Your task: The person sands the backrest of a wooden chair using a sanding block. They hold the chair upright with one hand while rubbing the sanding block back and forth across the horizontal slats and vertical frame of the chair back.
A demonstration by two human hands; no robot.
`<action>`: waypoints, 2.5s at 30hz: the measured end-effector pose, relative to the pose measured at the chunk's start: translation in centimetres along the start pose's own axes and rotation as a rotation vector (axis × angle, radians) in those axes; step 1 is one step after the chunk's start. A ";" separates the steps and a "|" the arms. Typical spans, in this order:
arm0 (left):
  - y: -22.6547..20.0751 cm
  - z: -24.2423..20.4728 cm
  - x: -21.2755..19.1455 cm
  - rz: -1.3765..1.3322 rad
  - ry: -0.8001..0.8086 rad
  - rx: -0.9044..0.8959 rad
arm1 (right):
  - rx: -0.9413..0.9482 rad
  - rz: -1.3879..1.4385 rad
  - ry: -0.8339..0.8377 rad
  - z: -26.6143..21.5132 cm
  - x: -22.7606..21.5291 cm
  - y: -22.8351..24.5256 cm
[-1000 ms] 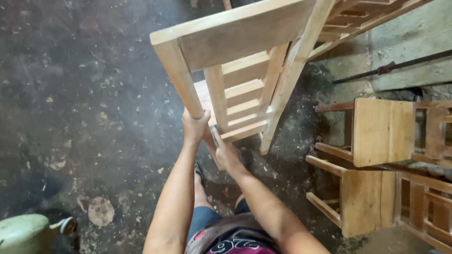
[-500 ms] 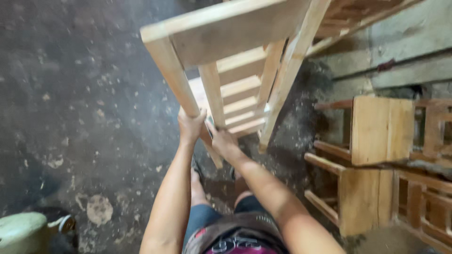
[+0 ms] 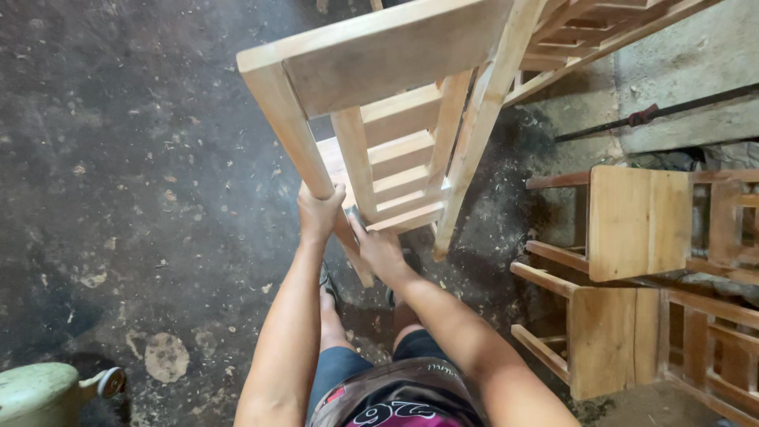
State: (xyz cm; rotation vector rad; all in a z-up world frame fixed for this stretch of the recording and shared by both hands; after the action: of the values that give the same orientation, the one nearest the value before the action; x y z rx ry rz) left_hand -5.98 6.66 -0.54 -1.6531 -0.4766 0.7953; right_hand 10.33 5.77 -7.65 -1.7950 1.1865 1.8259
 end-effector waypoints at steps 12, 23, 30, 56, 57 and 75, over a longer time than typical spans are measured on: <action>1.3 -0.5 0.0 -0.008 -0.004 -0.067 | -0.098 0.004 -0.127 1.0 0.0 -0.1; 1.7 -0.8 0.0 0.005 0.000 -0.055 | -0.152 0.023 -0.222 -1.2 -3.4 1.8; 1.2 0.3 0.0 -0.010 -0.008 -0.001 | -0.039 -0.035 -0.210 -0.4 -1.1 0.6; 1.0 -1.1 -0.2 0.019 0.012 -0.004 | 0.145 0.061 0.218 -8.8 -1.0 -0.5; 1.2 -1.1 -0.2 0.014 0.010 -0.015 | 0.227 0.133 0.219 -9.8 -0.7 -1.2; 0.5 -1.6 -0.3 -0.003 0.017 -0.054 | 0.625 1.098 -0.258 -2.9 1.2 0.1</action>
State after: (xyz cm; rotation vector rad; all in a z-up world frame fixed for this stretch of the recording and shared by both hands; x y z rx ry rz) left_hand -5.13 5.25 -0.80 -1.7070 -0.4924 0.7712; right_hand 12.07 3.21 -8.34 -0.5117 2.5234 1.6820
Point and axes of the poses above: each hand's wrist, its own z-axis towards the middle knuckle, its own x-axis out of the palm, y = z × x, the point moved 7 cm from there along z, towards the middle knuckle, and after that the axes turned 5 degrees about -y, right-handed, at the moved point
